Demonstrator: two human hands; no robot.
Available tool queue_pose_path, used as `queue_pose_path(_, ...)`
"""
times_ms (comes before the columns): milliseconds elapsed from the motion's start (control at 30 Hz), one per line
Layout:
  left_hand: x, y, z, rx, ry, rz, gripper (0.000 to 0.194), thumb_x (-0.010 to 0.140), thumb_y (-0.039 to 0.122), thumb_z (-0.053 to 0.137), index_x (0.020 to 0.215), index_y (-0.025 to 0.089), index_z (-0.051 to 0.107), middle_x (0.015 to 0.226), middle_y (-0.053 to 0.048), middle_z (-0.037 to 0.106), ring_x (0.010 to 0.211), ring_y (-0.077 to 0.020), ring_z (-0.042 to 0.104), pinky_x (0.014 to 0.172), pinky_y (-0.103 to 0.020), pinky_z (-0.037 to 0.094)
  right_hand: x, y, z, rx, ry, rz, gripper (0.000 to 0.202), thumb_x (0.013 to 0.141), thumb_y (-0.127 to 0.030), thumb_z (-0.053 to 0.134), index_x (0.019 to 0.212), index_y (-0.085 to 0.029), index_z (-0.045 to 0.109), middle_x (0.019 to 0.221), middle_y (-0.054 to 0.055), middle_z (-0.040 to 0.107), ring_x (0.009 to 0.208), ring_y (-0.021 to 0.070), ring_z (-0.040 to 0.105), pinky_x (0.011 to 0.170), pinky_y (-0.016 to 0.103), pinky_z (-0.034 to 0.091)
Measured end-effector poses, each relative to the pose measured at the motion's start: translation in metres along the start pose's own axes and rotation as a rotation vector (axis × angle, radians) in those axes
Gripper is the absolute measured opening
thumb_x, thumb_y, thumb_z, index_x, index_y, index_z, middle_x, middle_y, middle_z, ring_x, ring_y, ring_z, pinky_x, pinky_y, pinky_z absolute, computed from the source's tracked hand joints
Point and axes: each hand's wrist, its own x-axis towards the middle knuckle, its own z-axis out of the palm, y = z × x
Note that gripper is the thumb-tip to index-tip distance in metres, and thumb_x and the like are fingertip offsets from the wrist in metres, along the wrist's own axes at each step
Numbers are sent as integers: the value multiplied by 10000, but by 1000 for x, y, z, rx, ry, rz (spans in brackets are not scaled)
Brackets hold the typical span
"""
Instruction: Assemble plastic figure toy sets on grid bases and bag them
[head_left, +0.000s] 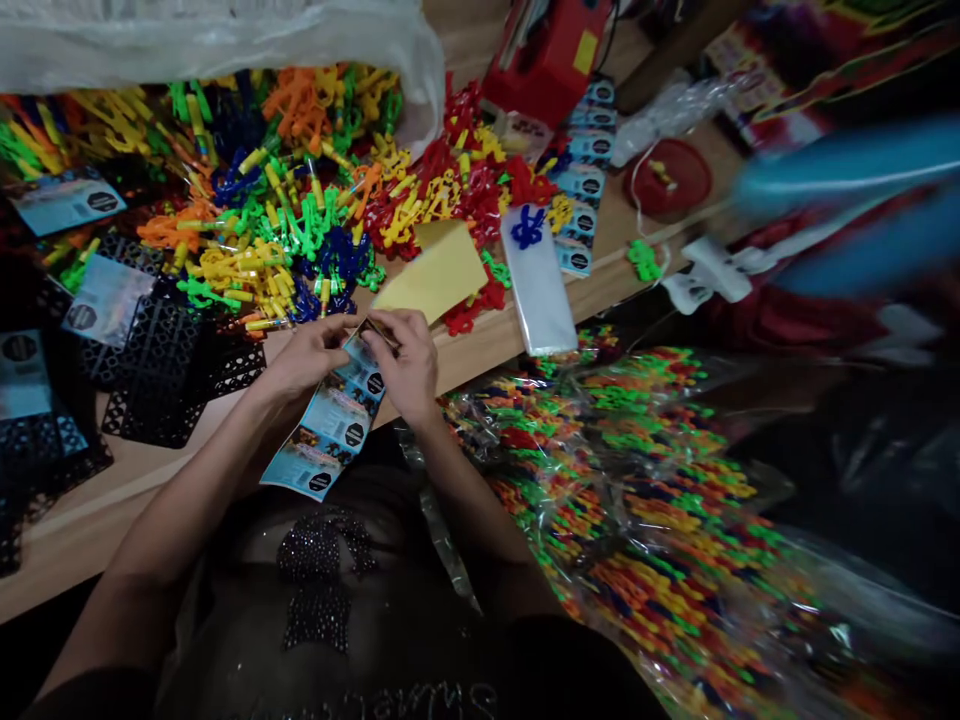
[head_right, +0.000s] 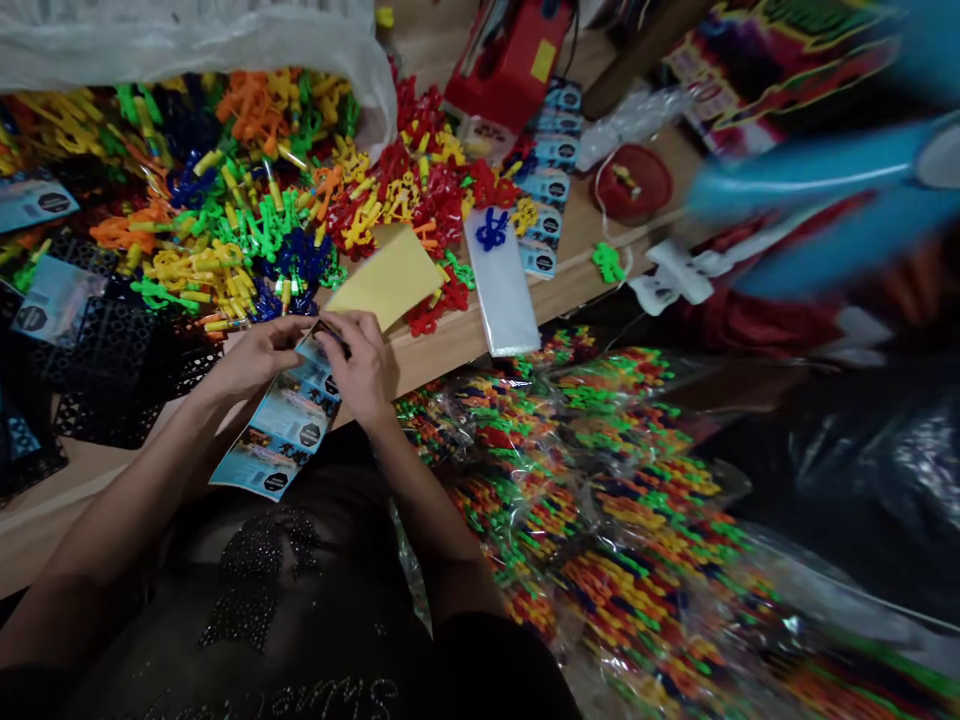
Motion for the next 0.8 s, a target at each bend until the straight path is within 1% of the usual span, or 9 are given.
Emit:
queue_pose_path(67,0,3,0,-25,41,31,333,639,218,713,967,194,758,899,-10,705,838,-165,618,811,-301,490,6,-7,0,-37,-28,-51,194,1021,-348,675,1184,-351,780,1101,38,674,1104,225,678,1014,437,602)
queue_pose_path(133,1,4,2,-51,129,58,202,691,298,755,862,191,743,877,-9,705,842,-163,608,846,-303,483,9,-14,4,-47,-50,-55,167,1017,-305,672,1140,-335,782,1087,36,683,1097,223,675,1015,436,601)
queue_pose_path(233,3,2,8,-58,288,89,223,763,412,749,746,193,708,778,8,657,775,-149,551,794,-288,453,12,-23,10,-11,-48,-12,120,997,-237,669,1053,-276,767,1065,34,702,1025,196,681,950,379,611)
queue_pose_path(333,2,0,15,-31,409,113,214,778,404,717,712,203,685,728,19,619,755,-151,523,760,-283,433,14,-30,14,19,-38,29,94,951,-173,664,960,-241,728,1005,24,700,925,175,665,853,334,603)
queue_pose_path(400,0,-1,18,-18,456,124,184,781,371,696,703,206,673,727,19,611,759,-152,523,768,-282,433,16,-32,15,26,-52,35,112,918,-140,656,903,-242,698,962,13,679,892,171,647,820,327,589)
queue_pose_path(533,-3,0,20,-10,467,96,198,806,356,676,684,209,623,695,30,547,723,-144,490,740,-277,418,15,-33,15,40,-87,19,132,901,-137,633,843,-256,646,928,8,625,892,173,625,807,324,575)
queue_pose_path(633,-1,-1,19,-34,452,55,292,833,402,677,658,214,539,669,41,470,683,-135,443,691,-274,386,12,-31,16,74,-72,48,100,913,-169,632,933,-262,663,1006,13,634,870,160,616,778,310,581)
queue_pose_path(700,0,-1,18,-52,439,37,315,827,411,678,654,216,502,667,42,451,667,-130,422,674,-272,373,11,-29,16,77,-84,48,102,932,-192,643,983,-266,689,1028,15,644,873,159,622,802,319,588)
queue_pose_path(800,4,-3,15,-49,416,11,267,789,369,669,657,215,496,661,40,454,641,-124,400,651,-270,360,9,-26,15,43,-114,6,70,963,-230,667,945,-274,719,1006,21,659,956,185,650,875,353,582)
